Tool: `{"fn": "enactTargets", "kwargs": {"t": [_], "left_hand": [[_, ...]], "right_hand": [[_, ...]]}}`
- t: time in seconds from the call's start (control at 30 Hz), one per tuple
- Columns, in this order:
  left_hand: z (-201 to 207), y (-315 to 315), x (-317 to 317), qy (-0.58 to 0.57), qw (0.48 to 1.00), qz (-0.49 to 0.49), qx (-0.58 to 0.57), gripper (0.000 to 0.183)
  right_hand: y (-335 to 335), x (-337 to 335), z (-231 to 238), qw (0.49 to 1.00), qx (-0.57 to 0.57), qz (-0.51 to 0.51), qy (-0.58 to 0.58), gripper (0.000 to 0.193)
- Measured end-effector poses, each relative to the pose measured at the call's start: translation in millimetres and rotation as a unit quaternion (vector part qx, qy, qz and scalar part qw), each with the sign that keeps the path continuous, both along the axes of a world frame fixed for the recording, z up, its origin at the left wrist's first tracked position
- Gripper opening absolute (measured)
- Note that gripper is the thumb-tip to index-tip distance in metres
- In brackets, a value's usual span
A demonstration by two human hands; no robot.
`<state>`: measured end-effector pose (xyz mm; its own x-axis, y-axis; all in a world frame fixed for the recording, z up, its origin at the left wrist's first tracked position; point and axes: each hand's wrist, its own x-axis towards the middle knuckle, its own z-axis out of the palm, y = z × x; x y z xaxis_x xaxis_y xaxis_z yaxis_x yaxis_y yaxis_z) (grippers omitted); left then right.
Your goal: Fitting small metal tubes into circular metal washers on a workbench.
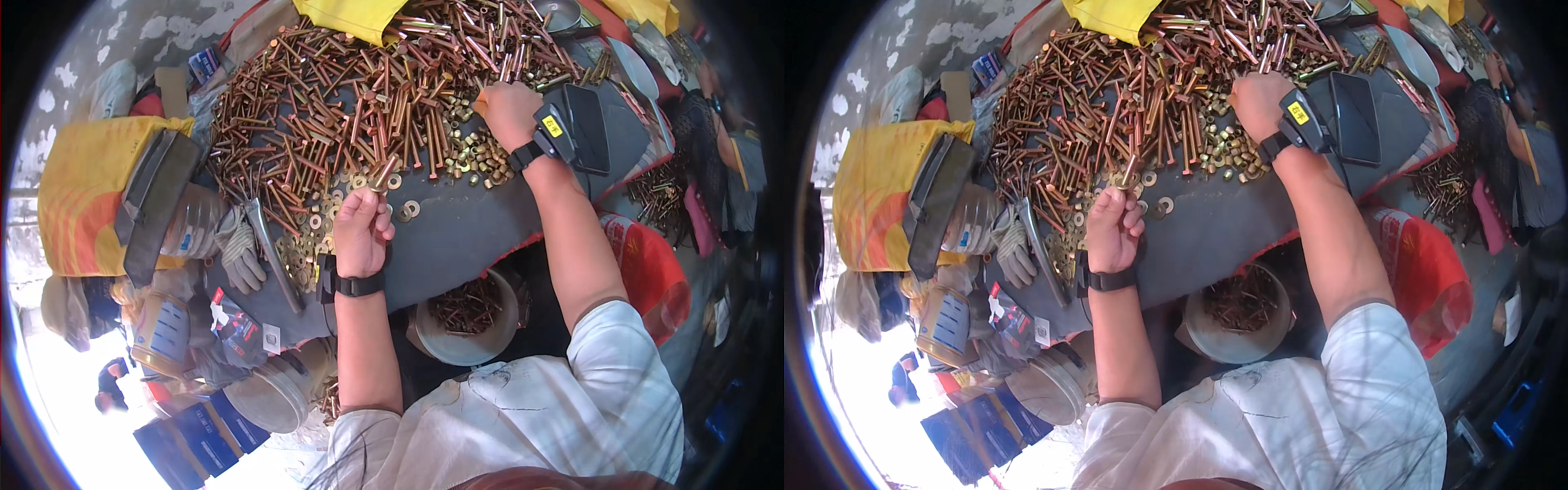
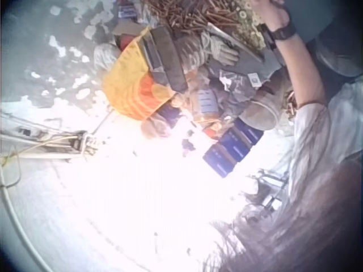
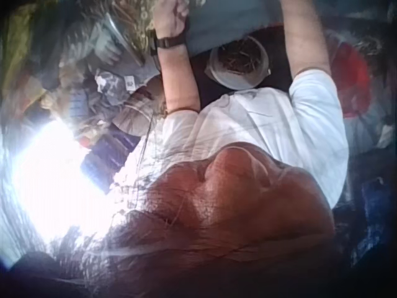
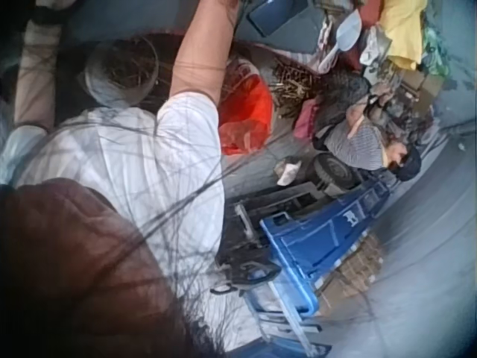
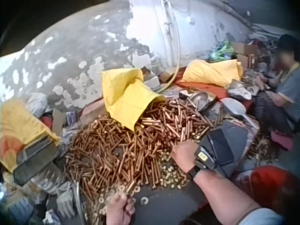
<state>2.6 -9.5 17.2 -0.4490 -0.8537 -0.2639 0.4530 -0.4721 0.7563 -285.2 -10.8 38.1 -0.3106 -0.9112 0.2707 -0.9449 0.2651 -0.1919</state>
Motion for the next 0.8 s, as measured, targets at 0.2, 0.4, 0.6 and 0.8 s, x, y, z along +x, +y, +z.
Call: {"fn": "enactTargets", "kwargs": {"t": [0.2,0.4,0.6,0.8], "left_hand": [[4.8,5.8,-3.1,-0.012,1.000,0.004,-0.014,0.010],[8.8,8.9,-4.5,-0.039,0.999,-0.008,-0.024,0.010],[7.2,8.2,3.5,-0.053,0.998,0.020,-0.024,0.010],[10.8,9.0,-1.8,-0.085,0.995,0.037,-0.041,0.008]], "right_hand": [[16.1,37.3,26.3,0.709,-0.068,0.099,-0.695,0.046],[26.1,85.8,32.4,0.648,-0.174,0.153,-0.726,0.057],[29.7,88.8,32.6,0.668,-0.201,0.158,-0.698,0.035],[32.3,66.4,37.3,0.675,-0.166,0.152,-0.702,0.023]]}}
